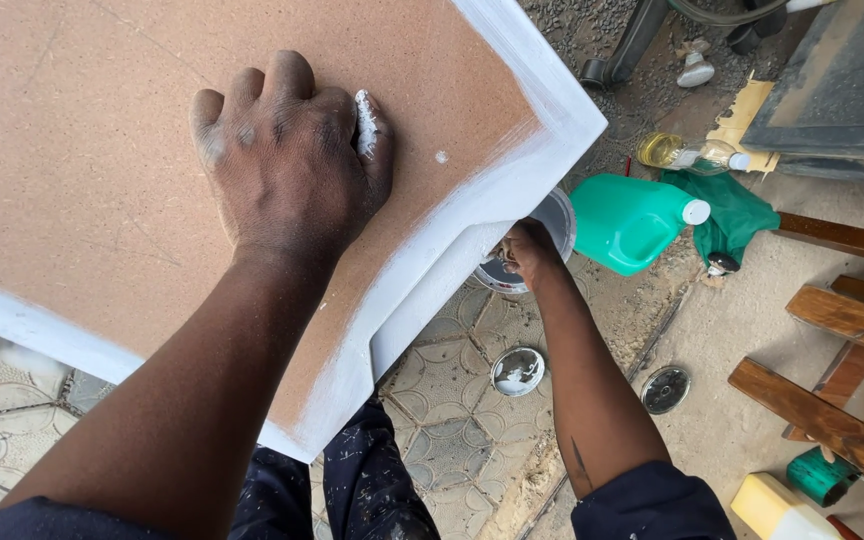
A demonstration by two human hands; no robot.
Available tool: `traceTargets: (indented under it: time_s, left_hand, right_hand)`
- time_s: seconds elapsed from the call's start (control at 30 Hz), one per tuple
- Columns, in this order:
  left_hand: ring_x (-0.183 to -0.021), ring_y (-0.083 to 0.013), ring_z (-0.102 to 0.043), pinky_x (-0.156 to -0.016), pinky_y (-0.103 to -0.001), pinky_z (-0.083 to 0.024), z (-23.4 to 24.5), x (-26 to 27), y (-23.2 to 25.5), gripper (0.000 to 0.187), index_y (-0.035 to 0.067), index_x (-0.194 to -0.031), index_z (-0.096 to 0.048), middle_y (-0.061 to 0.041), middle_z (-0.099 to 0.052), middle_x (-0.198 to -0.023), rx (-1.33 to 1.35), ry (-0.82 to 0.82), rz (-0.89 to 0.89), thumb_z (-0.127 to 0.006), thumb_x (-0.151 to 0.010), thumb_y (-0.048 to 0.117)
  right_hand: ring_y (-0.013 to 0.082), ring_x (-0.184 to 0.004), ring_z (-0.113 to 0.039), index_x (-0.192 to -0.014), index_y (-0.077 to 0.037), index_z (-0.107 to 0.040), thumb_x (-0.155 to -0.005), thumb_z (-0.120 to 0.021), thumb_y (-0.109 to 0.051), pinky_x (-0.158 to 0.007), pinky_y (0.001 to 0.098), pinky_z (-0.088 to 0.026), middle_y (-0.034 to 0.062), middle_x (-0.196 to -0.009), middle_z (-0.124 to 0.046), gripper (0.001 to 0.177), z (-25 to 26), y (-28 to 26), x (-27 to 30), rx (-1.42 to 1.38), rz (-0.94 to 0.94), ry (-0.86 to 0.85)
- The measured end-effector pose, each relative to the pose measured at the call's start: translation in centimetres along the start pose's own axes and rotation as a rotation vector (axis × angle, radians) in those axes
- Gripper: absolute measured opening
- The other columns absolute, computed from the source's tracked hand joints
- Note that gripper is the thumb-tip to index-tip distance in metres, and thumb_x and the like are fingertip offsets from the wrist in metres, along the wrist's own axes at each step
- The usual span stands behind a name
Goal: The person paints the edges of a rectangular wooden board white using a cloth. They repeatedly dip the cloth into a bucket of white paint and apply it to the board's perimeter, holding the board steady with their left hand.
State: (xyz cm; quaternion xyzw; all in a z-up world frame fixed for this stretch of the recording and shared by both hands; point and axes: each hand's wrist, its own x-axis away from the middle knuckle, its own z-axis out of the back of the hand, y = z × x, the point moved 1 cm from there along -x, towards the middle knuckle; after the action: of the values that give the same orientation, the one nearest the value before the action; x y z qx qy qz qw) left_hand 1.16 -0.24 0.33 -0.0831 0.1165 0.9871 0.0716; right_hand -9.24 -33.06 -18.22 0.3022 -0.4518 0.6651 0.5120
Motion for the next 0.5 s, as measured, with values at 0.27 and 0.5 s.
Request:
traceTargets:
  time_s: [0.27,0.5]
  left_hand:
    - [-0.077,-0.0343,-0.057,-0.069,-0.048,-0.039,0.0,0.1,-0.2,0.039,0.017,-0.073,-0.071,-0.008,-0.058,-0.085,0.006,0.037,-0.027,-0.063,-0.103,0.040]
    - [-0.078,-0.0338,-0.057,-0.072,-0.049,-0.040,0.0,0.2,-0.1,0.040,0.016,-0.073,-0.072,-0.008,-0.058,-0.086,-0.008,0.032,-0.024,-0.062,-0.103,0.040]
  right_hand:
    - [0.0260,-0.078,-0.068,-0.091,-0.015,-0.071,-0.062,-0.064,-0.027,-0.055,0.0400,-0.053,0.0032,-0.084,-0.070,0.032,1.2,2.3,-1.6,-0.143,-0.169,-0.296]
    - [0.0088,-0.074,-0.052,-0.087,-0.025,-0.065,-0.071,-0.068,-0.025,-0.055,0.0289,-0.026,-0.0076,-0.082,-0.068,0.016,0.6,1.1,0.1,0.027,-0.099,-0.076]
